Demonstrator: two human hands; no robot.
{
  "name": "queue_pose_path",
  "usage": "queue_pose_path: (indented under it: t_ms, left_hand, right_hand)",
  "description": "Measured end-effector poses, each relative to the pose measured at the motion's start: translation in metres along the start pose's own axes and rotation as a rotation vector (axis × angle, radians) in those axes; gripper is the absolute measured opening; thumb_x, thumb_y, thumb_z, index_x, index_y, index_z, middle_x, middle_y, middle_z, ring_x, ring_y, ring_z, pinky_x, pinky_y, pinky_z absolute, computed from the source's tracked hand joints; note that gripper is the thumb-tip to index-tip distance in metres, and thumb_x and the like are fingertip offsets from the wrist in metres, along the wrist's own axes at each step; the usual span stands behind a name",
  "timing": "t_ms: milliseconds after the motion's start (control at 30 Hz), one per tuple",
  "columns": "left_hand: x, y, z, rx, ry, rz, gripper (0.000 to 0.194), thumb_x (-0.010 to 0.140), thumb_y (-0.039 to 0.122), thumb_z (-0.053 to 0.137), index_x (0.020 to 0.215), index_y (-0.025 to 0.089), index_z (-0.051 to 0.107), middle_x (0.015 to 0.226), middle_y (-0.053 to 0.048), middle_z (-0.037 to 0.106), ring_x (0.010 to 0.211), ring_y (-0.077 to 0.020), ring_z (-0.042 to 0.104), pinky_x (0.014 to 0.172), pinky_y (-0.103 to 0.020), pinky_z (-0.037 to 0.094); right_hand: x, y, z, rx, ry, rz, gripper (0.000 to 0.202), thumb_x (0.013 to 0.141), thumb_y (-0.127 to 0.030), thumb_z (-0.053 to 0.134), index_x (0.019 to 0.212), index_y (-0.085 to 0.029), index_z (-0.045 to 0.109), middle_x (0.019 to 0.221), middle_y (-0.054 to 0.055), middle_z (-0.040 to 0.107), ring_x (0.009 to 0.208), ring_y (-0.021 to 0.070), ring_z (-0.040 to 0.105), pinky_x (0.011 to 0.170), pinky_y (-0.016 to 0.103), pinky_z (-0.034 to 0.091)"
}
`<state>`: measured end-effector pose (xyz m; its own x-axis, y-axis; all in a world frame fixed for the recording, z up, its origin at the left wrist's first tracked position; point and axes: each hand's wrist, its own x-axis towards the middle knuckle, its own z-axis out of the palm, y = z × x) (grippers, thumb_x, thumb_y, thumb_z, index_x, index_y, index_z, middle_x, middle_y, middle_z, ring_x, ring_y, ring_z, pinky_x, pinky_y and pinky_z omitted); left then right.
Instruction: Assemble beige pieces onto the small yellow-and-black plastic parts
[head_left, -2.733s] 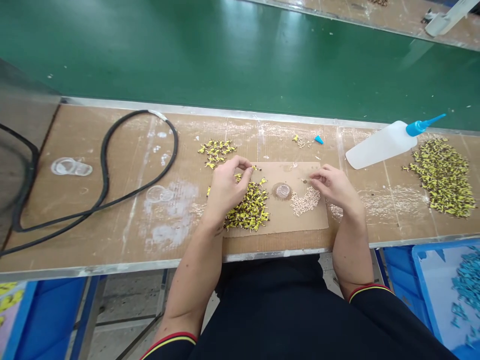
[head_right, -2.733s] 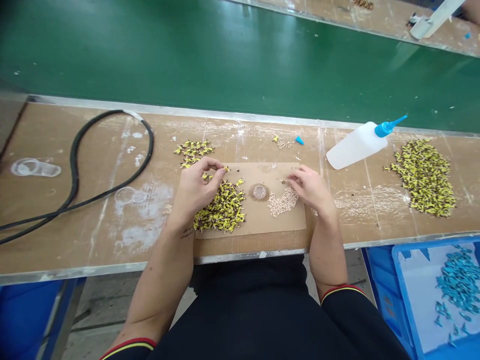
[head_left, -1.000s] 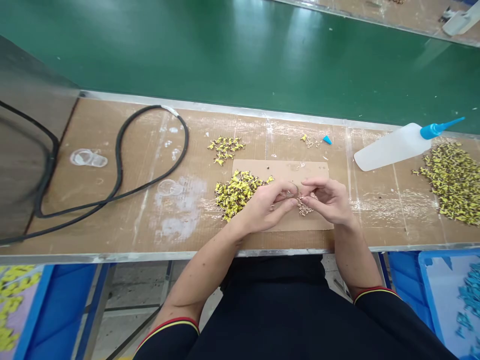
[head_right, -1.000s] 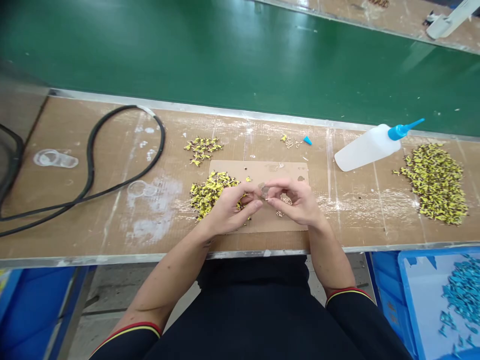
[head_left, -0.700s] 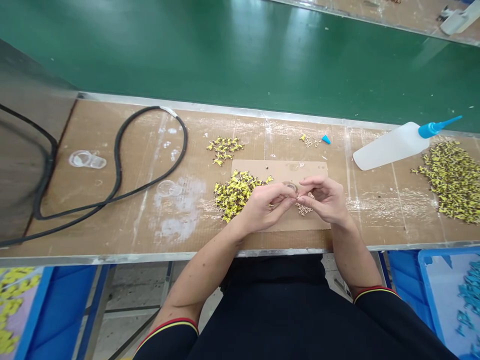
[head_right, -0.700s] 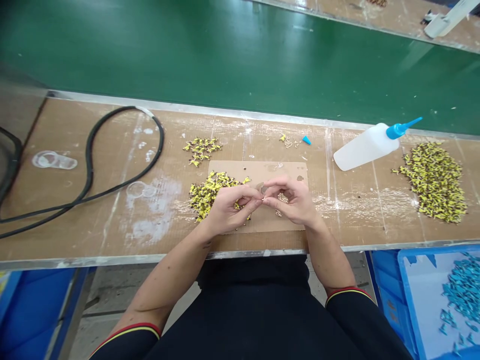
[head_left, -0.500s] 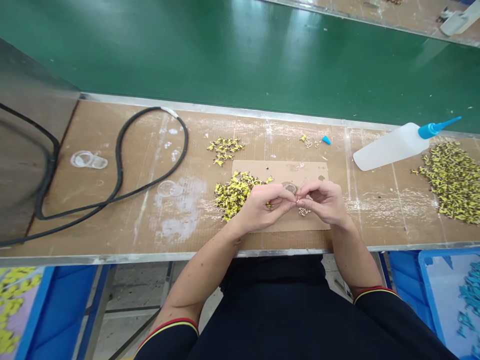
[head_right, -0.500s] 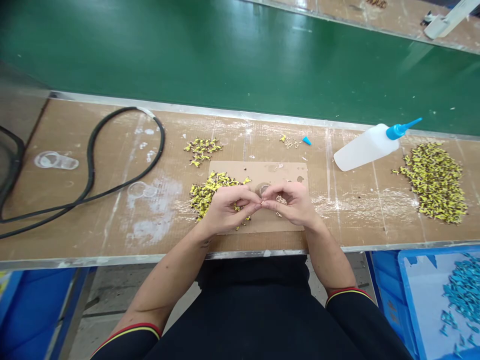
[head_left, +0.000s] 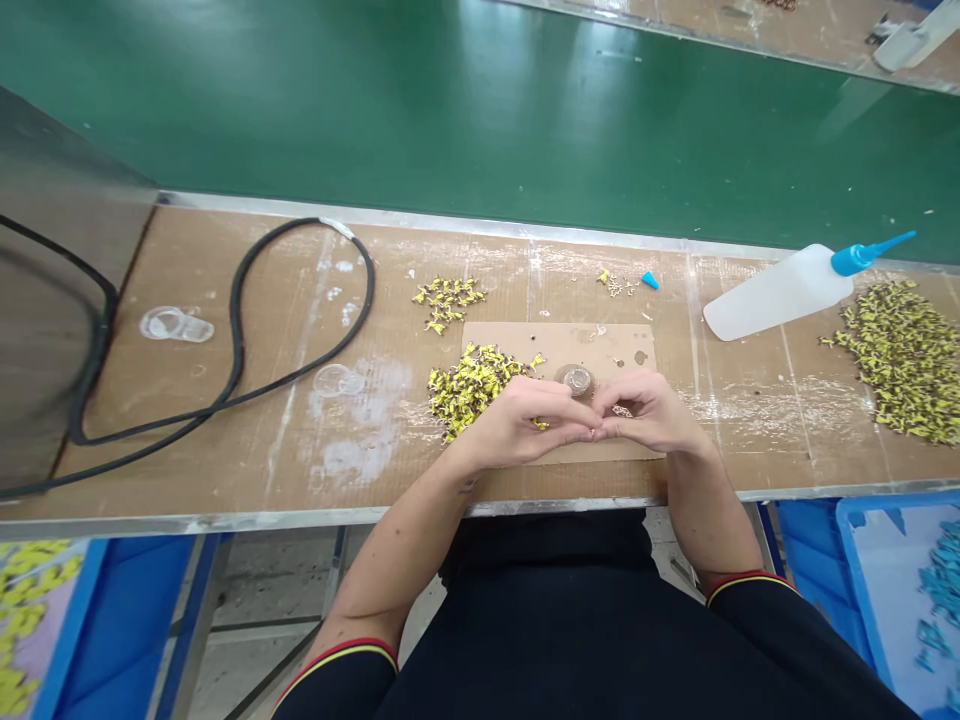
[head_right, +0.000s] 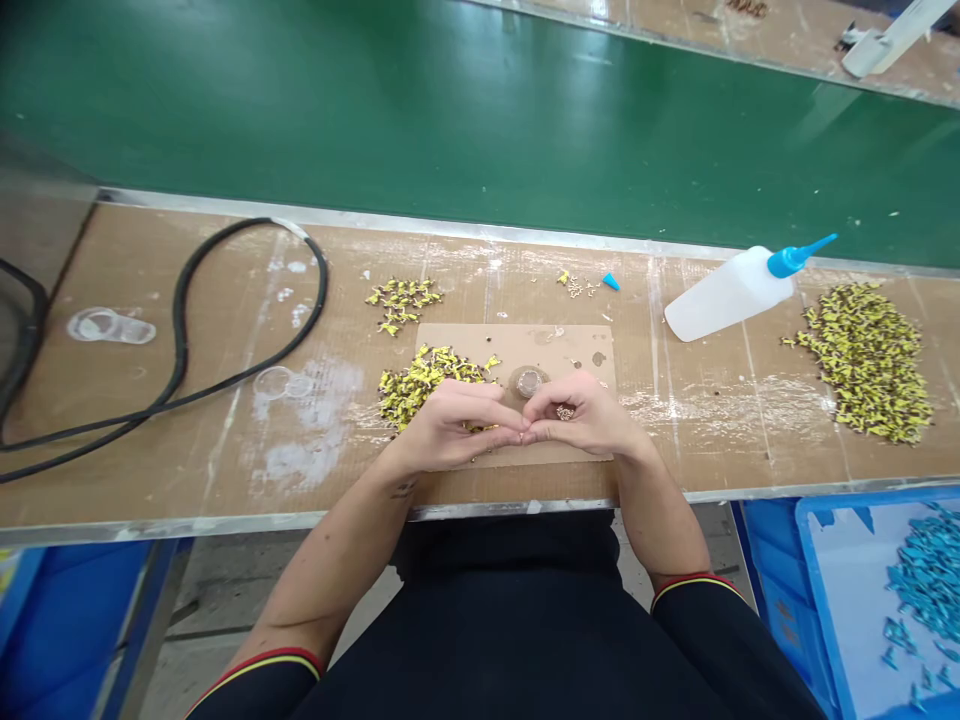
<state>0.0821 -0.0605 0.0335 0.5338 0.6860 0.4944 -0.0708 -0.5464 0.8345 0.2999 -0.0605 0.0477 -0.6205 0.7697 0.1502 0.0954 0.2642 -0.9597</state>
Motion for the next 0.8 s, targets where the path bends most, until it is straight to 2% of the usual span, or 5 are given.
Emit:
queue_pose_path:
  t_ms: [167,367,567,667,800]
  left_hand:
    - [-0.002,-0.001,0.001,0.045,0.007,0.09,0.012,0.095,0.02,0.069,0.086,0.019,0.077,0.056,0.004,0.048,0.049,-0.0078,0.041,0.05,-0.023,0.032]
    - [-0.001,-0.005,0.004,0.097,0.153,0.192,0.009,0.091,0.013,0.071,0.087,0.021,0.074,0.058,0.005,0.05,0.049,-0.0068,0.044,0.051,-0.022,0.034]
    - [0.002,-0.005,0.006,0.083,0.233,0.195,0.01,0.09,0.013,0.071,0.089,0.022,0.075,0.067,0.002,0.065,0.055,-0.0077,0.057,0.058,-0.02,0.046]
    - [0.002,-0.006,0.007,0.075,0.244,0.181,0.01,0.089,0.011,0.073,0.088,0.021,0.074,0.066,0.002,0.064,0.057,-0.0073,0.058,0.058,-0.019,0.045]
    - [0.001,-0.006,0.008,0.093,0.239,0.177,0.011,0.087,0.01,0.074,0.088,0.021,0.072,0.064,0.005,0.058,0.055,-0.0057,0.051,0.056,-0.019,0.041]
  right_hand:
    - [-0.001,-0.005,-0.001,-0.032,-0.029,-0.095,0.014,0.093,-0.03,0.073,0.086,-0.018,0.077,0.074,0.004,0.078,0.062,0.0126,0.068,0.056,0.023,0.052]
    - [-0.001,-0.009,0.005,-0.093,0.079,-0.133,0.009,0.094,-0.021,0.069,0.088,-0.019,0.075,0.073,0.003,0.075,0.061,0.0122,0.065,0.057,0.024,0.051]
    - [-0.002,-0.002,0.013,-0.089,0.211,-0.119,0.009,0.094,-0.024,0.068,0.087,-0.02,0.073,0.069,0.001,0.069,0.06,0.0125,0.06,0.056,0.027,0.048]
    - [-0.002,0.001,0.016,-0.078,0.267,-0.104,0.007,0.091,-0.023,0.07,0.085,-0.02,0.073,0.068,0.001,0.069,0.059,0.0123,0.057,0.054,0.028,0.046]
    - [-0.001,-0.001,0.015,-0.096,0.281,-0.119,0.006,0.089,-0.02,0.071,0.083,-0.021,0.072,0.067,0.001,0.07,0.058,0.0125,0.059,0.055,0.028,0.047]
